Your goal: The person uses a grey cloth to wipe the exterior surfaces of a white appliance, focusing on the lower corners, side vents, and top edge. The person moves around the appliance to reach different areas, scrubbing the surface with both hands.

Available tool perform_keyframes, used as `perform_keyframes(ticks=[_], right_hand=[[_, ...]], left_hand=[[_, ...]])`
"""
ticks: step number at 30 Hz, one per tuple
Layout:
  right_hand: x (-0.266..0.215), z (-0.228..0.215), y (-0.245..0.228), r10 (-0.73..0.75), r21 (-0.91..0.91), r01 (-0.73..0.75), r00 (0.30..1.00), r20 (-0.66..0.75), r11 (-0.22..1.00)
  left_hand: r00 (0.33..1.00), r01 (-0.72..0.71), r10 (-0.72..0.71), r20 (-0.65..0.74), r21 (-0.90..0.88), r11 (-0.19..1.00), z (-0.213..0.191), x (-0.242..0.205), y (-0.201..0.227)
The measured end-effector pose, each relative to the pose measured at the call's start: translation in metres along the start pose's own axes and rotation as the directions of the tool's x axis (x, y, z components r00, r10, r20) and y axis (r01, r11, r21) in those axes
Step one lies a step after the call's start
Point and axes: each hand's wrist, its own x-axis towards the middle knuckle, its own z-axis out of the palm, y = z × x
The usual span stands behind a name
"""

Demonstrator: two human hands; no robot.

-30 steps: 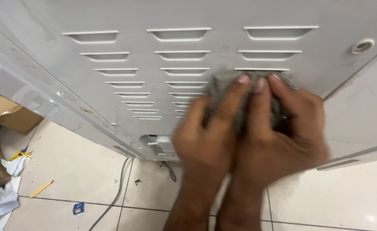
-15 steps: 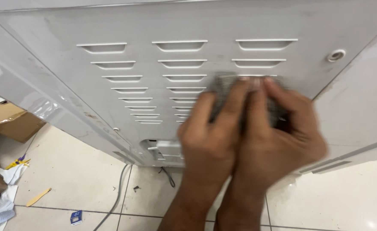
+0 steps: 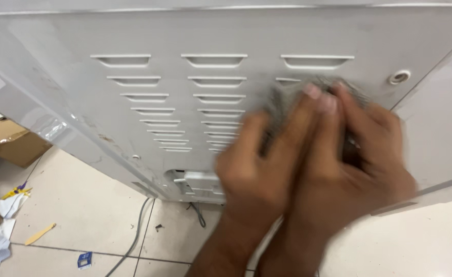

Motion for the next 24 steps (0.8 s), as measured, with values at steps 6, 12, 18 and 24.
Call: perform_keyframes(ticks=[6, 12, 18, 24], right_hand=[[0.008, -0.001, -0.006, -0.009, -0.064, 0.014, 0.996, 0.086, 0.998], [0.017, 0.007, -0.040, 0.029, -0.037, -0.026, 0.995, 0.091, 0.999], [0.002, 0.000, -0.010, -0.004, -0.058, 0.012, 0.990, 0.143, 0.998], [-0.001, -0.003, -0.005, 0.033, -0.079, -0.028, 0.998, 0.060, 0.996]], left_hand=[[0.998, 0.064, -0.064, -0.017, -0.019, 0.998, 0.006, -0.001, 0.005], [0.998, 0.054, -0.053, -0.015, 0.057, 0.997, -0.022, 0.019, 0.012], [0.995, 0.097, -0.097, 0.024, -0.041, 0.994, -0.010, 0.009, 0.011], [0.998, 0.052, -0.051, 0.026, -0.063, 0.997, -0.009, 0.003, 0.003]])
